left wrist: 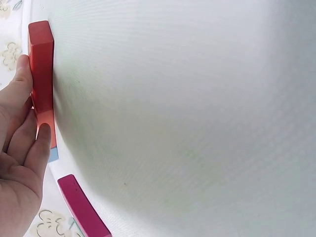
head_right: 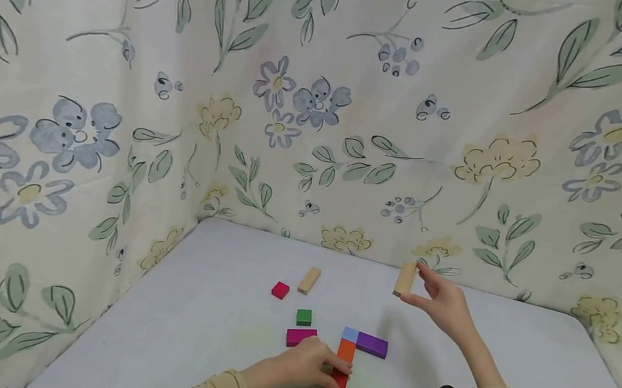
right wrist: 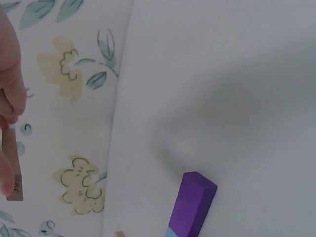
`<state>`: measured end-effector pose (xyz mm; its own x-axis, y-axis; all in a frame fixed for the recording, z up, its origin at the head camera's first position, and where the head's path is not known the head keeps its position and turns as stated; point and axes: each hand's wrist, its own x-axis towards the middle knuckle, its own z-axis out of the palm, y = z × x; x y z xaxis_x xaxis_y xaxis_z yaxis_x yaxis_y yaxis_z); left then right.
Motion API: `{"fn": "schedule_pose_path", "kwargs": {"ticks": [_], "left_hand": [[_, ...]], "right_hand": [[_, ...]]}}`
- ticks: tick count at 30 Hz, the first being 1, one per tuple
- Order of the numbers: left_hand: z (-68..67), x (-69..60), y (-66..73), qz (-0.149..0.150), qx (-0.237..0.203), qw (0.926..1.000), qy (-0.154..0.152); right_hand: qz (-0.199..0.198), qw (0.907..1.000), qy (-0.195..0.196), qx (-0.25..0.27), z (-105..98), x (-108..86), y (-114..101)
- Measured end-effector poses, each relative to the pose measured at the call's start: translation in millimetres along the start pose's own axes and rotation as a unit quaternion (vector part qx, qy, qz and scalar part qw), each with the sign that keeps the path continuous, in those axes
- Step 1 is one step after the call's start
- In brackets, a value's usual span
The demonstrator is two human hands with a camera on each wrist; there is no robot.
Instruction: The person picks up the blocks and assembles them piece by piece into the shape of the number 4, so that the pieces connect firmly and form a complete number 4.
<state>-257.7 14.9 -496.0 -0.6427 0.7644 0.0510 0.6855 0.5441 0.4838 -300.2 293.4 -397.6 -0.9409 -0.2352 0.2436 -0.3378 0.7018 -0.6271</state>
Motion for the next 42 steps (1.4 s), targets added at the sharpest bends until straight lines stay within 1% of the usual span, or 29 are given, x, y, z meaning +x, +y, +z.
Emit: {"fn": "schedule_pose_path", "kwargs": {"ticks": [5, 9, 16, 22, 29, 38, 42], "left_hand": [[-0.5, 0.1, -0.1, -0.002, 0.0, 1.0, -0.003], [-0.4, -0.7, -0.5, -0.003, -0.003, 1.0, -0.003], [-0.6, -0.3, -0.9, 0.002, -0.007, 1.0, 0.0], [2.2, 0.2, -3.9, -0.005, -0.001, 1.0, -0.001], [3.4, 0.9, -3.7, -0.006, 0.001, 1.0, -0.005], [1.4, 1.0, -3.3, 0.001, 0.001, 1.0, -0.007], [1.5, 0.8, -3.4, 0.003, -0.002, 1.0, -0.006]], "right_hand": [[-0.009, 0.9999, -0.003, 0.01, -2, 6.1, -10], [-0.015, 0.9997, -0.005, 0.017, 0, 10.4, -17], [-0.029, 0.9988, -0.008, 0.039, 11, 13.3, -20], [-0.051, 0.9969, -0.009, 0.059, 23, 12.9, -20], [-0.039, 0.997, -0.017, 0.065, 39, 12.0, -19], [-0.04, 0.9973, -0.02, 0.058, 56, 16.8, -12], [-0.04, 0.9969, -0.022, 0.064, 64, 17.9, -10]]}}
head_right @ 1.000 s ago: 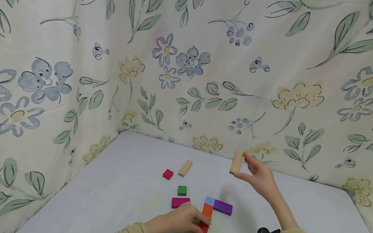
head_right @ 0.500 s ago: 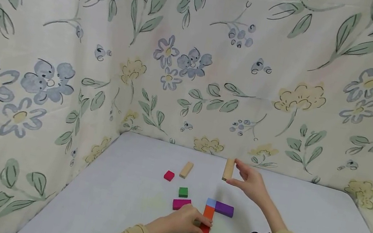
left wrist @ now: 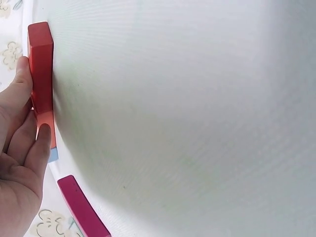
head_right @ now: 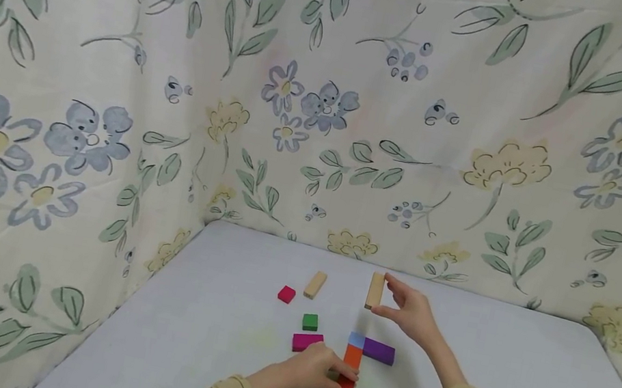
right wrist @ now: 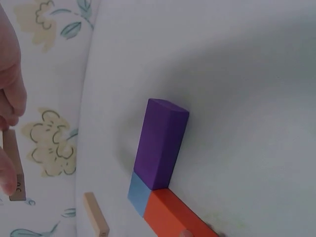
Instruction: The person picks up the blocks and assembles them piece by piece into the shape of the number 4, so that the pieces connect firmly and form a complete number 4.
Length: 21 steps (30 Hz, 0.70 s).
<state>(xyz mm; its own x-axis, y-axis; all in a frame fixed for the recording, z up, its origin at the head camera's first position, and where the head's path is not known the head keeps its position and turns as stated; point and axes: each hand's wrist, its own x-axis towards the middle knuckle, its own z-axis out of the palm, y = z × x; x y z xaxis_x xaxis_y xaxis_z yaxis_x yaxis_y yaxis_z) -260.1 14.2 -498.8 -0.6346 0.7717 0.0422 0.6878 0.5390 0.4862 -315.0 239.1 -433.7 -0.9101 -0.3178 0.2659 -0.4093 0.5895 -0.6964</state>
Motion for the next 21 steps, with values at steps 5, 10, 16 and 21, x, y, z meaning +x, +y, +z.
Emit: {"fn": "schedule_pose_path", "kwargs": {"ticks": [5, 10, 16, 21], "left_hand": [[-0.2, -0.2, -0.2, 0.003, 0.006, 1.0, 0.003], [0.6, 0.4, -0.5, 0.004, 0.01, 0.9999, 0.002], [0.4, 0.5, 0.0, 0.001, 0.011, 0.9999, 0.001], [-1.2, 0.1, 1.5, -0.002, 0.003, 1.0, -0.002]], "right_hand": [[0.001, 1.0, -0.003, -0.001, 8, 0.6, 4], [0.003, 1.0, -0.007, 0.001, 13, -0.2, 9], [0.012, 0.9999, -0.01, -0.001, 19, -1.5, 16], [0.017, 0.9998, -0.01, 0.001, 24, -2.1, 17]]}}
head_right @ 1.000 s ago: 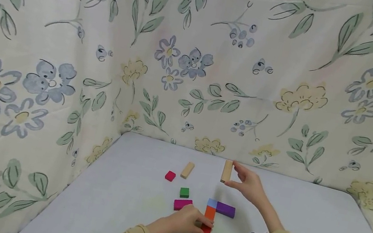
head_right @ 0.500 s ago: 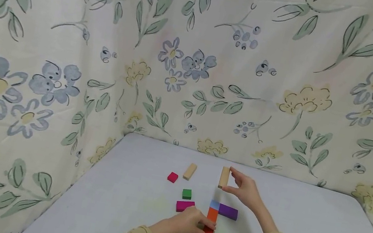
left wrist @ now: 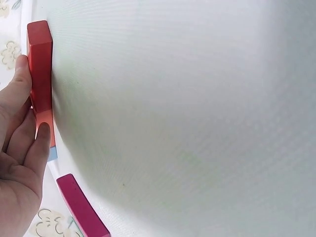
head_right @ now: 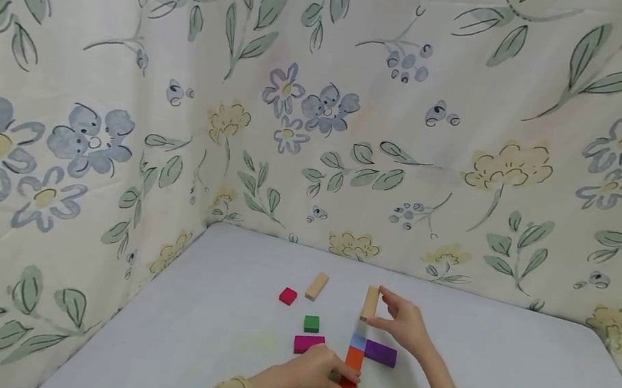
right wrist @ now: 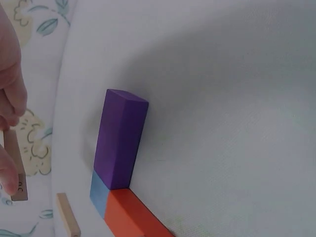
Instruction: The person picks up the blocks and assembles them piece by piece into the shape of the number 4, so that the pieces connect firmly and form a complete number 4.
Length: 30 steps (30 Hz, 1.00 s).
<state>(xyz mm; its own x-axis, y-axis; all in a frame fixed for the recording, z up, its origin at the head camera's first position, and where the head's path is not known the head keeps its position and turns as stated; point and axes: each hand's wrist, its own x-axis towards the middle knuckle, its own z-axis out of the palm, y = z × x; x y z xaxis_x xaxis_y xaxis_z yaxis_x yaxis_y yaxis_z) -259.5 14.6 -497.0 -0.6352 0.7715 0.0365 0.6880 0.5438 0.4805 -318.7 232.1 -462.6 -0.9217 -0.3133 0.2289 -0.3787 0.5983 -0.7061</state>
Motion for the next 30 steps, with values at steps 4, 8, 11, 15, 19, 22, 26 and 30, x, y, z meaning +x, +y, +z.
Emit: {"fn": "schedule_pose_path", "kwargs": {"ticks": [4, 8, 11, 15, 19, 22, 26, 30], "left_hand": [[-0.2, -0.5, -0.6, -0.002, -0.004, 1.0, 0.002], [1.6, -0.6, -2.1, -0.005, -0.01, 0.9999, 0.007], [2.6, -0.5, -2.3, -0.005, -0.011, 0.9999, 0.011], [2.6, -1.0, -1.5, 0.0, -0.01, 0.9999, 0.014], [1.7, -2.0, -1.2, 0.002, -0.005, 0.9998, 0.018], [0.8, -2.6, -0.8, 0.006, -0.009, 0.9997, 0.022], [-0.6, -3.3, 0.4, 0.012, -0.02, 0.9994, 0.026], [-0.6, -2.8, 0.3, 0.012, -0.017, 0.9994, 0.027]], "right_hand": [[0.007, 1.0, -0.003, 0.003, 6, 1.4, 4], [0.01, 0.9999, -0.007, 0.003, 9, 0.8, 7], [0.015, 0.9998, -0.011, 0.005, 12, -0.2, 9], [0.026, 0.9996, -0.015, 0.0, 15, -1.4, 10], [0.032, 0.9993, -0.015, -0.007, 19, -2.3, 11], [0.028, 0.9995, -0.01, -0.009, 20, -3.0, 11], [0.017, 0.9998, -0.004, -0.01, 20, -4.1, 13], [0.018, 0.9998, -0.005, -0.01, 21, -4.3, 15]]}}
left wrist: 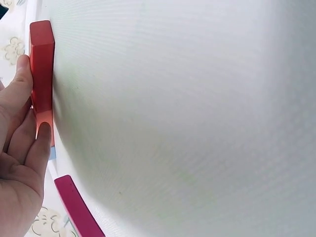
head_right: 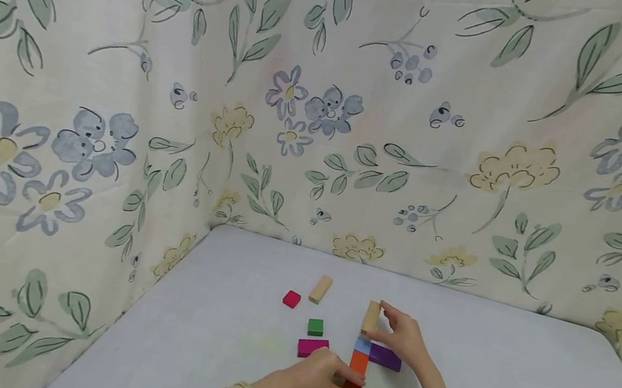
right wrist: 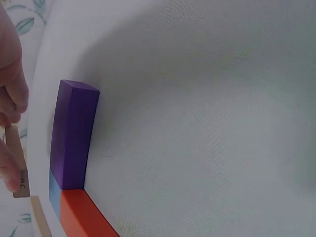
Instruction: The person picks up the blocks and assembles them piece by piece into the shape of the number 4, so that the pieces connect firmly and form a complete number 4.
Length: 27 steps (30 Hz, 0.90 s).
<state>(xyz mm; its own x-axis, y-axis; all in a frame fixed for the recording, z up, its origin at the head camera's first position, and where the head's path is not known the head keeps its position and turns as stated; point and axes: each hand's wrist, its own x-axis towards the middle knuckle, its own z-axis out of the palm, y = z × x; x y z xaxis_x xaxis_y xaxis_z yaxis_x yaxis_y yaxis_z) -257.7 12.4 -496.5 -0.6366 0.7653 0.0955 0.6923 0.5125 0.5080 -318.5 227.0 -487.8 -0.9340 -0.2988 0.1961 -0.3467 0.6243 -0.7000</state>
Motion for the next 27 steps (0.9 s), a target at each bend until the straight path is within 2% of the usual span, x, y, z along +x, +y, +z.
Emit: {"fn": "schedule_pose_path", "kwargs": {"ticks": [7, 15, 27], "left_hand": [[0.6, 1.8, 0.3, -0.005, 0.008, 1.0, -0.004], [-0.9, 3.4, 2.5, -0.018, 0.028, 0.9994, -0.004], [0.3, 2.1, 1.4, -0.023, 0.004, 0.9997, -0.005]], "right_hand": [[0.022, 0.9996, -0.01, -0.01, 5, 1.8, 5], [0.02, 0.9997, -0.01, -0.013, 8, 3.6, 6], [0.036, 0.9991, -0.012, -0.018, 12, 2.7, 12]]}}
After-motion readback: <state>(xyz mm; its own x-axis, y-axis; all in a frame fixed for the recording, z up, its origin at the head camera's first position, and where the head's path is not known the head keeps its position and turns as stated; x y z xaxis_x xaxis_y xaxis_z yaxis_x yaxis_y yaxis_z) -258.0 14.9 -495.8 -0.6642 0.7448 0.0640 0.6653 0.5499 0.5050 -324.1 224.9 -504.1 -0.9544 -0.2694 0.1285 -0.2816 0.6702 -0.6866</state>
